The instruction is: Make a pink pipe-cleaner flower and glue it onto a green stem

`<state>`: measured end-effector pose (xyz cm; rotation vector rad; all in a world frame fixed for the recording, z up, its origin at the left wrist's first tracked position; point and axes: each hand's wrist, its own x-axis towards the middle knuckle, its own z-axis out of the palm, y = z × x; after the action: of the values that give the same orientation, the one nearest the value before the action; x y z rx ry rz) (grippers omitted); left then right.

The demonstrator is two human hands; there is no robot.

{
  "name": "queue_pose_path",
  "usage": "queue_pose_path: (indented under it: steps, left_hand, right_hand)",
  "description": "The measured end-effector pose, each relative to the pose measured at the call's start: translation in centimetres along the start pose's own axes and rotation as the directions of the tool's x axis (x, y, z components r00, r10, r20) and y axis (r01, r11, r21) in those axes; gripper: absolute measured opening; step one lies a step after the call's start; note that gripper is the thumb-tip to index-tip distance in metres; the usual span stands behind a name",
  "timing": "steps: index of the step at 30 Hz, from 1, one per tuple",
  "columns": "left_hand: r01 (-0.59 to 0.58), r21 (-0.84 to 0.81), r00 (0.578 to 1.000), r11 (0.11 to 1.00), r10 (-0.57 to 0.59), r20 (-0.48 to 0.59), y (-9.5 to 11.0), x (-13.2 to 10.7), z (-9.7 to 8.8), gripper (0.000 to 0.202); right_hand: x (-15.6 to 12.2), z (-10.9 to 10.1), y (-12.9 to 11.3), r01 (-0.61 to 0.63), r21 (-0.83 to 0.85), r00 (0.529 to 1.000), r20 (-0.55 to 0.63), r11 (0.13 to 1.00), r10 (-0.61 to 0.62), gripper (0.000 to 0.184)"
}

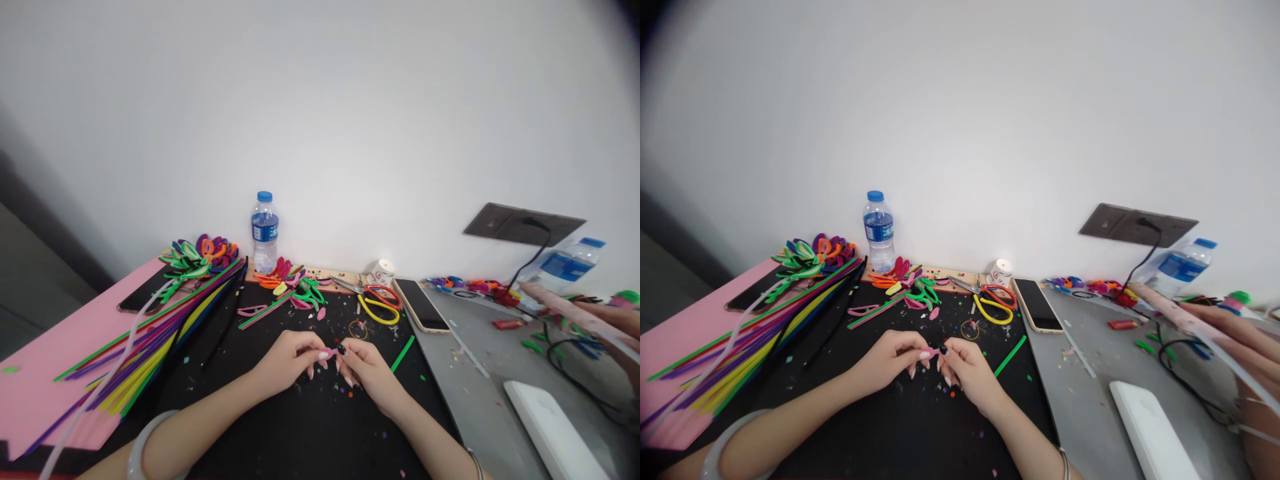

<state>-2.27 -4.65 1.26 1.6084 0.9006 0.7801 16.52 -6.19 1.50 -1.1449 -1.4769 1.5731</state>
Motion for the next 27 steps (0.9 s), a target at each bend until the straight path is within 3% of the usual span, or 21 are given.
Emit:
queue_pose_path:
  steps: [7,27]
  left_hand:
    - [-0.009,0.045,0.998,0.999,0.006,0.063,0.35,-0.21,0.12,0.022]
    - [-0.022,0.085,0.997,0.996,0.016,0.075,0.46,-0.30,0.07,0.023]
  right_hand:
    - [-0.01,0.02,-0.07,0.027,-0.007,0.999,0.022,1.000,-0.027,0.041]
    - [0.05,-0.03,0.04,0.027,-0.030,0.999,0.034,0.999,-0.026,0.038]
